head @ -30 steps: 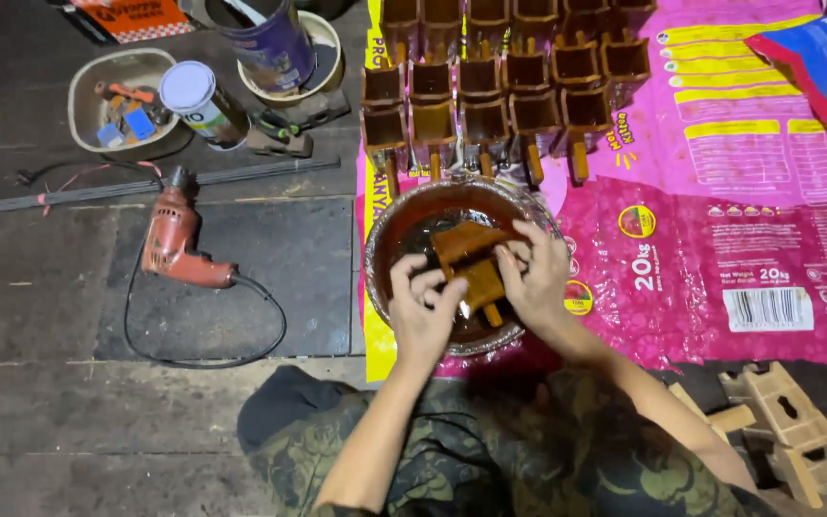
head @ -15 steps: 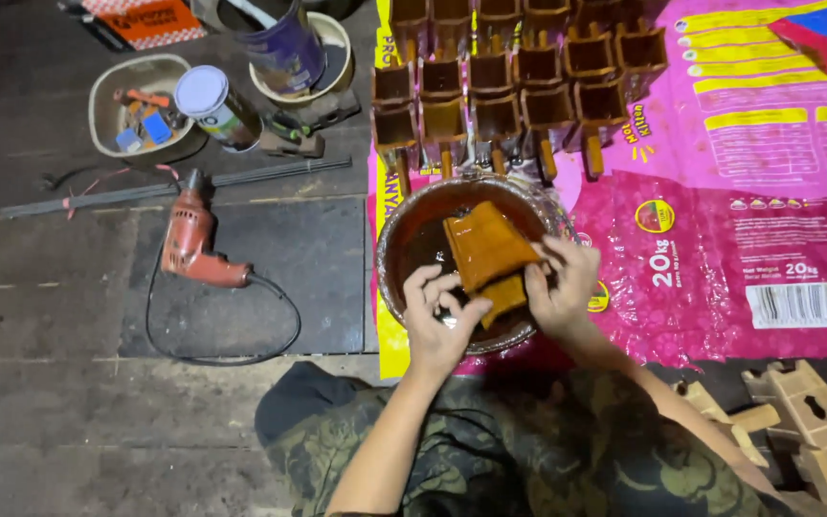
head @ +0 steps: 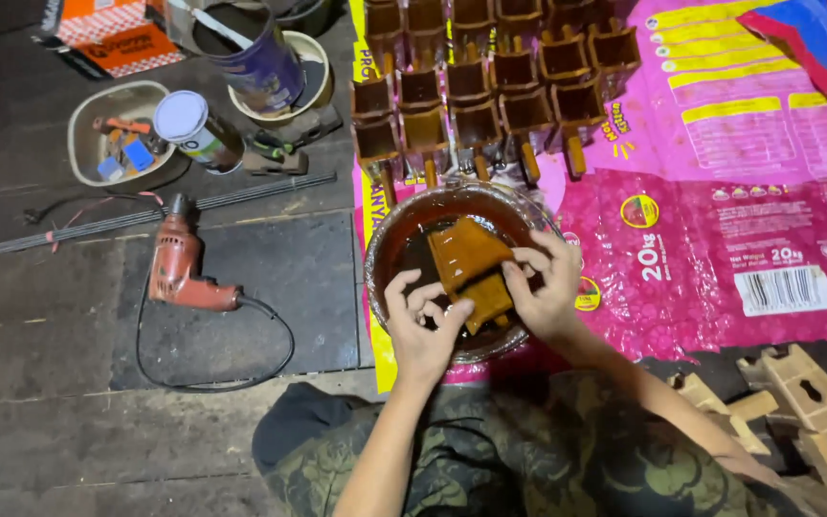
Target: A person is staining small wooden components by dipping them individually into a bowl of dark wood stain and arranging them on a mat.
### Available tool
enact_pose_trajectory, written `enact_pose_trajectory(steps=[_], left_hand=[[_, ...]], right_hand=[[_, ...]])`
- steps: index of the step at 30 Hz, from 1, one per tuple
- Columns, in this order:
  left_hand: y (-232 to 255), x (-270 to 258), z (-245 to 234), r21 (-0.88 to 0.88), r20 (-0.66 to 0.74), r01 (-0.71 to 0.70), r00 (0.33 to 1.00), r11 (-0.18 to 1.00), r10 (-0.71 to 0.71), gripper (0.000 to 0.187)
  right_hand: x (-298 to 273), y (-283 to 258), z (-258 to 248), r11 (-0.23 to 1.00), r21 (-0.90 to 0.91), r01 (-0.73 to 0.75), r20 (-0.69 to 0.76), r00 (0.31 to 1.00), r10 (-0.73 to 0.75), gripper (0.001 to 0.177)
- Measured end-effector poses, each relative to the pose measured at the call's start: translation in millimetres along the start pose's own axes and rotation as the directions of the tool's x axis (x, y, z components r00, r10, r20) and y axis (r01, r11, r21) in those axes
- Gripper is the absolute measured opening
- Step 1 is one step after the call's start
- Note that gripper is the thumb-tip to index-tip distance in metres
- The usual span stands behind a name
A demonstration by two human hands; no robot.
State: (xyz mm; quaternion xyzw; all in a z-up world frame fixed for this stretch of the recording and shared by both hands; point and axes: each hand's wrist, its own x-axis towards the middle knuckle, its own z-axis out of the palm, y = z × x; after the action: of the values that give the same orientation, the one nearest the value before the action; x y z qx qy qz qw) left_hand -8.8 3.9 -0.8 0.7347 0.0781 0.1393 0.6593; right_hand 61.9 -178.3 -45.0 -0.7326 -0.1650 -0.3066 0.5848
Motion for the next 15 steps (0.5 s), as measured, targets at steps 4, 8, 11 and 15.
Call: enact_pose_trajectory(steps=[4, 8, 11, 15], left_hand=[[-11, 6, 4, -0.041, 0.008, -0.059, 0.998, 0.997, 0.060, 0.085], [-2, 6, 4, -0.073, -0.027, 0.104, 0.994, 0.992, -0.106, 0.075], [-4, -2, 0, -0.058, -0.008, 0.061, 0.998, 0.996, -0.062, 0.083], [-11, 13, 5, -0.068, -0.035, 0.087, 0.995, 0.994, -0.089, 0.070]], right_hand=[[15, -12, 3, 0.998, 0.011, 0.056, -0.025, 0.998, -0.056, 0.048], [13, -11, 7, 0.991, -0.129, 0.022, 0.046, 0.999, -0.017, 0.046], [-2, -1, 0, 1.000, -0.029, 0.013, -0.020, 1.000, -0.013, 0.048], [38, -41, 10, 0.945, -0.305, 0.121, 0.111, 0.990, -0.091, 0.041]])
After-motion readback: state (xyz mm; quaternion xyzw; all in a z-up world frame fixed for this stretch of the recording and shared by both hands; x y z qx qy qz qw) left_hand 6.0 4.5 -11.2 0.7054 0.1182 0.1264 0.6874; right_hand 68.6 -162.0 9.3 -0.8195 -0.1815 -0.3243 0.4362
